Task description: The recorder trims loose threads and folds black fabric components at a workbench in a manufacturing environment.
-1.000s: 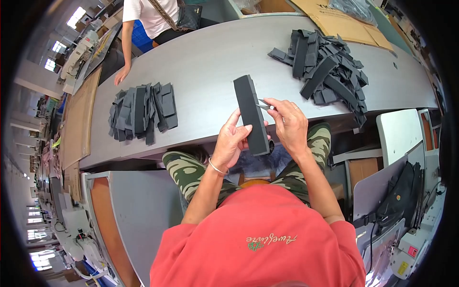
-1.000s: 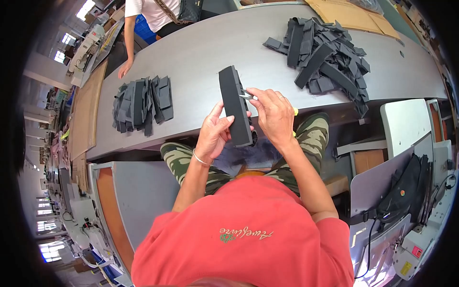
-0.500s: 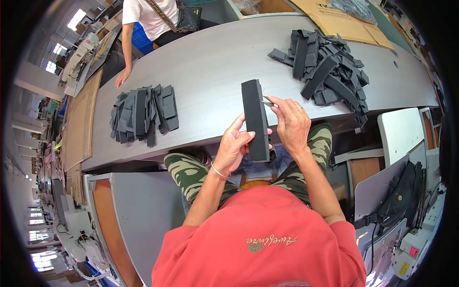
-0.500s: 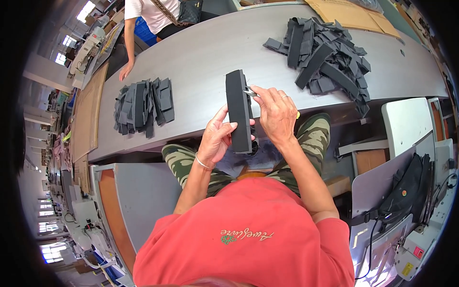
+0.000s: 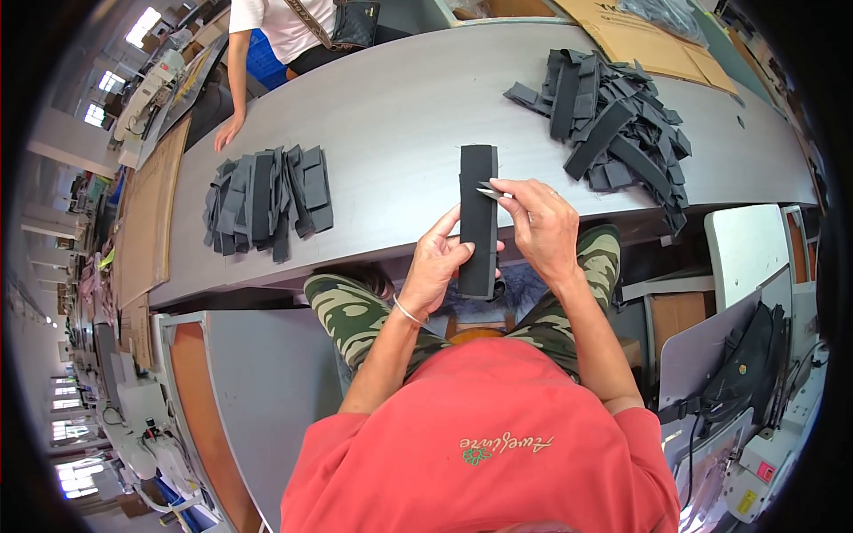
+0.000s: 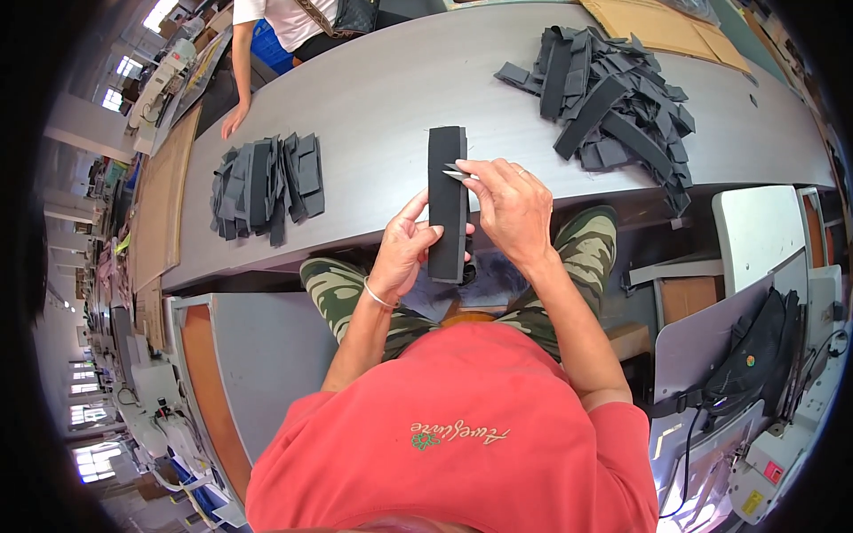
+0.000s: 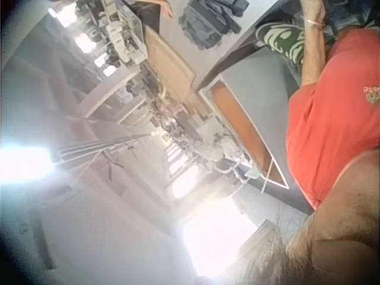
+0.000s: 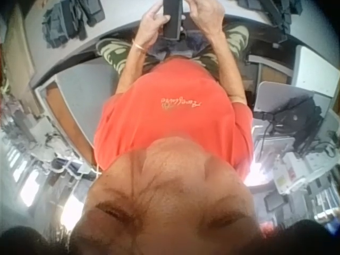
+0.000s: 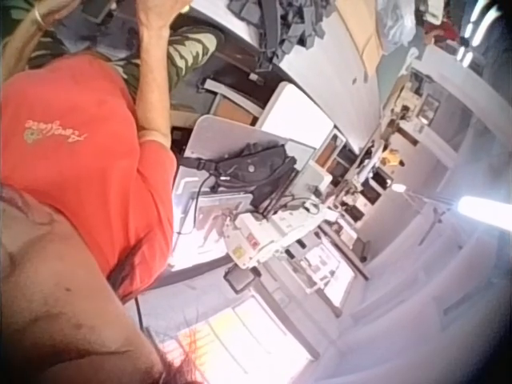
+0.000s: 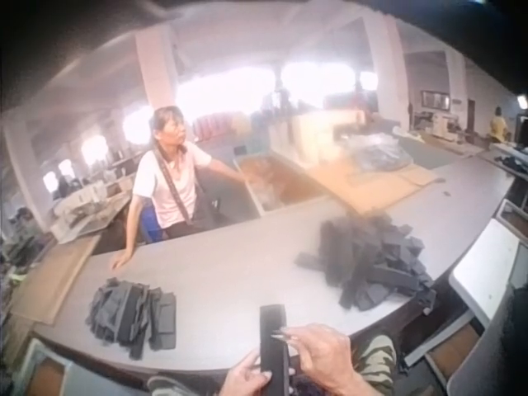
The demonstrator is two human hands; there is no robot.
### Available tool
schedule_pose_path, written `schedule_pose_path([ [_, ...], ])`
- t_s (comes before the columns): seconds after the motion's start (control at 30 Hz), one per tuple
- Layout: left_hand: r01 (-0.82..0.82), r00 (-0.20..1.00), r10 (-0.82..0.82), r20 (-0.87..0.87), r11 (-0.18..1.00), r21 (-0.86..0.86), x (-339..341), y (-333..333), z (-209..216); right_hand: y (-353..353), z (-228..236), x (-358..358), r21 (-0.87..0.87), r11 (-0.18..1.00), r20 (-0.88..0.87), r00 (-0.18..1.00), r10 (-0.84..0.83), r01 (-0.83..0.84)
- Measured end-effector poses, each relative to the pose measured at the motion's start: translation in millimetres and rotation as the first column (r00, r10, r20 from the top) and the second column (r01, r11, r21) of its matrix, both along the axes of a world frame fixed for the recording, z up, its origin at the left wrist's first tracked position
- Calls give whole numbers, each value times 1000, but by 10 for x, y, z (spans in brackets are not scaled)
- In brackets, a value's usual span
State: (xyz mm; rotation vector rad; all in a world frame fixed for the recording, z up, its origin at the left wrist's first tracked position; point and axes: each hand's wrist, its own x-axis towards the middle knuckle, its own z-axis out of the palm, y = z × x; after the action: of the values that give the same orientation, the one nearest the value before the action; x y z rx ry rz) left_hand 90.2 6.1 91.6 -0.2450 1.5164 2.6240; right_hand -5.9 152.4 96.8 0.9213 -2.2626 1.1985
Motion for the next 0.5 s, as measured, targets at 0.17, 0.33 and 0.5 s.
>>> schedule_pose_path([
  [0.17,33,999,-34,-7,998,-48,3,18,-4,-38,10,3,76,997,-10,1000,17,-16],
  [0.33,27,1000,-28,-7,997,-78,1,10,-59,-13,18,-20,206,978,-108,994,17,5],
  [0.5,-17,999,20,27,994,-108,9,44,-55,17,-26,-77,179,983,-85,995,46,-30],
])
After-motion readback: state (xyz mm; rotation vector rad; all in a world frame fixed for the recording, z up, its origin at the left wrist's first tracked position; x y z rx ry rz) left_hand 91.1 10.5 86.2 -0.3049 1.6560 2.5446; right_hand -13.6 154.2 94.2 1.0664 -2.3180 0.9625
